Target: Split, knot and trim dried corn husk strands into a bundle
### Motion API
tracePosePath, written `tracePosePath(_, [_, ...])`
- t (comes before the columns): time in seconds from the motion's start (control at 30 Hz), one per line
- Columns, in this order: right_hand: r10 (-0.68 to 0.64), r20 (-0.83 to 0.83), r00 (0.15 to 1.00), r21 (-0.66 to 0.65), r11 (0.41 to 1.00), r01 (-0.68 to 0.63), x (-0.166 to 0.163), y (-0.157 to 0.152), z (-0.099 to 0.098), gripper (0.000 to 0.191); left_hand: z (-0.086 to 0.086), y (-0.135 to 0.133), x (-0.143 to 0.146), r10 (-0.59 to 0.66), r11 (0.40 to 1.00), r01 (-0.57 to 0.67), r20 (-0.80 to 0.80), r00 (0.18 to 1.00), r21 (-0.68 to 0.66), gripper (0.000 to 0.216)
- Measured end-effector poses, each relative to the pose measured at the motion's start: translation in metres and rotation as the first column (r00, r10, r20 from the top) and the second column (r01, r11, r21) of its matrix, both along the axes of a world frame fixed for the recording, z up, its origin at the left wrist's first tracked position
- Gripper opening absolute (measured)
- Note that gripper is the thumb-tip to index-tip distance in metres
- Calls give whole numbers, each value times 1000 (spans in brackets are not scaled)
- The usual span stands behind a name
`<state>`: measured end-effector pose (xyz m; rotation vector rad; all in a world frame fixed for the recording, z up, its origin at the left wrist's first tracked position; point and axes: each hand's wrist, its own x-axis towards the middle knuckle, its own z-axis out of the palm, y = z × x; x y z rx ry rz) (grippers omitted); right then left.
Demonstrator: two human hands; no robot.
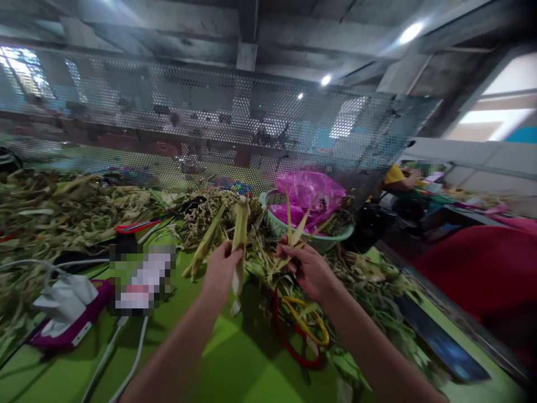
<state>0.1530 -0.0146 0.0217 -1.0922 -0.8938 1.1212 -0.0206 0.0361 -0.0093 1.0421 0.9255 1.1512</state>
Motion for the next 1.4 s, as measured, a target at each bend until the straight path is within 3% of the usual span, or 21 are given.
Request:
tracePosePath(0.13, [20, 133, 991, -22, 1000, -17, -11, -1, -5, 27, 1, -4, 4, -5, 997, 6, -1, 1000, 72, 18])
tracePosePath(0.37, [45, 352, 935, -14, 999, -43, -30, -2, -12, 35, 1, -12, 15, -53, 998, 52, 22, 998, 47, 19])
tracePosePath(0.47, [-16, 420, 907, 22, 1000, 7, -32, -2, -15, 30, -1, -14, 17, -82, 995, 79, 37, 996, 67, 18])
tracePosePath(0.67, [-60, 359, 931, 28, 998, 53, -28, 0, -18, 23, 1, -14, 13, -132, 988, 133, -20, 991, 75, 15])
tracePosePath(0.97, [-32, 516, 856, 57, 998, 3, -26, 1, -24, 23, -3, -13, 16, -152, 982, 156, -44, 987, 105, 13])
tracePosePath(1.23, [-102, 629, 771, 101, 994, 49, -30, 2, -30, 15, -8, -15, 18, -40, 962, 85, -178, 983, 258, 13])
tracePosePath(1.4, [-96, 586, 804, 84, 995, 58, -32, 2, -29, 13, -5, -21, 16, 63, 933, 56, -312, 948, 356, 15])
